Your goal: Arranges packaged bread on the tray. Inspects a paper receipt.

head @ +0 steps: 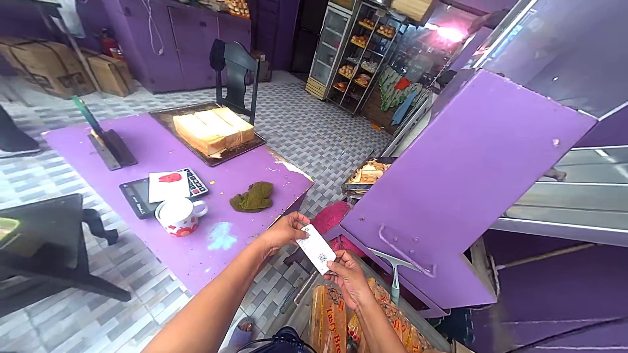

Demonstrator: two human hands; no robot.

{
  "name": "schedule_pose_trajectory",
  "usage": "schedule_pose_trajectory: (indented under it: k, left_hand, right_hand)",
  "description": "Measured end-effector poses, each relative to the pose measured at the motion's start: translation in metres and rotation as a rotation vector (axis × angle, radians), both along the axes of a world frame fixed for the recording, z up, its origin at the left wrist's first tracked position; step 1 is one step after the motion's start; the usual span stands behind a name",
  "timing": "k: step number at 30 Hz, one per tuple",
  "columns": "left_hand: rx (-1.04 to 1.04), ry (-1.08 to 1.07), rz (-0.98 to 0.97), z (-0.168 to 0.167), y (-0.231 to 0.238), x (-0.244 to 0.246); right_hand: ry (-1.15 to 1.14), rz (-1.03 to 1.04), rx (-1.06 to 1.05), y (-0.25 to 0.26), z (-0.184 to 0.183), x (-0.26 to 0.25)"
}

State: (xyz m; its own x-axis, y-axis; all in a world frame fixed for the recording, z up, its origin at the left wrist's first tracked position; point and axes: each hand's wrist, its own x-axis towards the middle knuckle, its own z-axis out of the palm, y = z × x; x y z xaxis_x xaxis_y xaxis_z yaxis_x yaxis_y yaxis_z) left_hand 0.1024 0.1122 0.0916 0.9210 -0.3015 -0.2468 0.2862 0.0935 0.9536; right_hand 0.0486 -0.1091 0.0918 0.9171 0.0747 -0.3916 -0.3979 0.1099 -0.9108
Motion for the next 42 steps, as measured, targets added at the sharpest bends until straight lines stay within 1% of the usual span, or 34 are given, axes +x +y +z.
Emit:
schedule_pose_trajectory:
  k: [6,10,15,22,33,37,42]
  left_hand:
    - [0.062,-0.008,0.110,0.008,0.000,0.000]
    - [0.055,0.027,0.112,-0.002,0.002,0.007]
    - [0.119,0.072,0.137,0.001,0.002,0.007]
    - [0.079,0.030,0.181,-0.003,0.003,0.006]
    - [0.045,-0.006,0.206,-0.006,0.003,0.005]
    - [0.050,-0.010,0.202,0.004,0.002,-0.004]
    - [-0.033,-0.019,0.163,0.002,0.004,-0.009]
  right_hand:
    - [-0.011,0.001,-0.018,0.007,-0.006,-0.008]
    - [0.020,0.002,0.025,0.007,-0.012,-0.009]
    - [0.040,0.007,0.065,0.011,-0.017,-0.011]
    - [0.053,0.046,0.107,0.015,-0.021,-0.015]
    - [0.114,0.048,0.144,0.020,-0.019,-0.021]
    - [0.117,0.057,0.148,0.023,-0.017,-0.023]
    - [0.125,0.058,0.154,0.027,-0.017,-0.024]
